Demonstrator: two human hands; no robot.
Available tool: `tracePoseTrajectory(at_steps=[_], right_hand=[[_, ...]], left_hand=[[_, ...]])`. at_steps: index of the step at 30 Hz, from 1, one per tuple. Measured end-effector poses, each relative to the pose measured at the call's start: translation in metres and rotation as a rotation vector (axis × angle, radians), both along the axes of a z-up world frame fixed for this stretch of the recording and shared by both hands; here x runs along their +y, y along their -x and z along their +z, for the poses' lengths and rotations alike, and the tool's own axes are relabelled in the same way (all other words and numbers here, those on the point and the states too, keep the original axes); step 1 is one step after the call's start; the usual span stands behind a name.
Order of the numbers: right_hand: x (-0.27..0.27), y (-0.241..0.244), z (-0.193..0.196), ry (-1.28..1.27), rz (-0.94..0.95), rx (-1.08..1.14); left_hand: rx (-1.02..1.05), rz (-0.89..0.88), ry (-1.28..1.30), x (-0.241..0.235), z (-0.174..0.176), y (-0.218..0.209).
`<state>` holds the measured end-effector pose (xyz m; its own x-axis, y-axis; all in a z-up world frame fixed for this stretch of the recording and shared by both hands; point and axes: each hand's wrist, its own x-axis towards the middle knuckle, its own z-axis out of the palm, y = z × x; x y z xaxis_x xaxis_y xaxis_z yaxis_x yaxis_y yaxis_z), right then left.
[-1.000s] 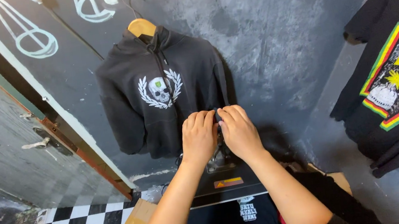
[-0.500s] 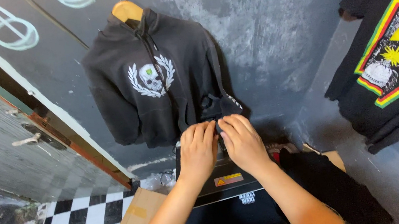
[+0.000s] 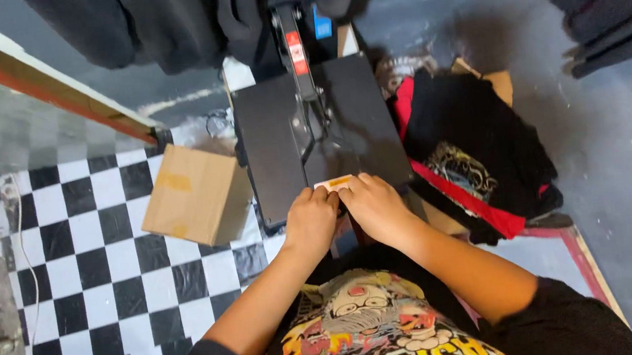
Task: Aligning t-shirts on a heat press machine and applying heat to transfer designs.
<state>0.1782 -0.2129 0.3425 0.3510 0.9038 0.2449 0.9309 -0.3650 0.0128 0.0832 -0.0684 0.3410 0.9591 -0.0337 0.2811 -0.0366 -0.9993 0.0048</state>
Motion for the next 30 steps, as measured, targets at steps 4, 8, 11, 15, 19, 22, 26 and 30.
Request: tracePoseTrajectory(at_steps=[4,8,11,15,19,22,26,30], right_hand=[[0.000,0.008,-0.081,0.048,-0.031,0.014],[0.003,0.001,-0.135,0.084,-0.030,0.067],[0.001,-0.001,-0.159,0.082,-0.026,0.111],[0.005,-0.005,-0.186,0.038,-0.066,0.150],[0.004,0.000,-0.194,0.043,-0.093,0.119],[-0.001,0.001,-0.202,0.036,-0.077,0.125],[0.001,-0.006,-0.204,0.065,-0.062,0.105],[-0.002,-0.003,-0.202,0.073,-0.061,0.115]], left_hand=[[0.074,0.032,0.031,-0.010,-0.085,0.001],[0.141,0.077,0.079,-0.011,-0.148,-0.007],[0.190,0.105,0.099,-0.015,-0.160,-0.007],[0.205,0.142,0.113,-0.010,-0.181,-0.013],[0.228,0.158,0.107,-0.013,-0.191,-0.010],[0.275,0.175,0.151,-0.014,-0.187,-0.005],[0.313,0.188,0.169,-0.012,-0.182,-0.009],[0.350,0.213,0.186,-0.015,-0.181,-0.004]])
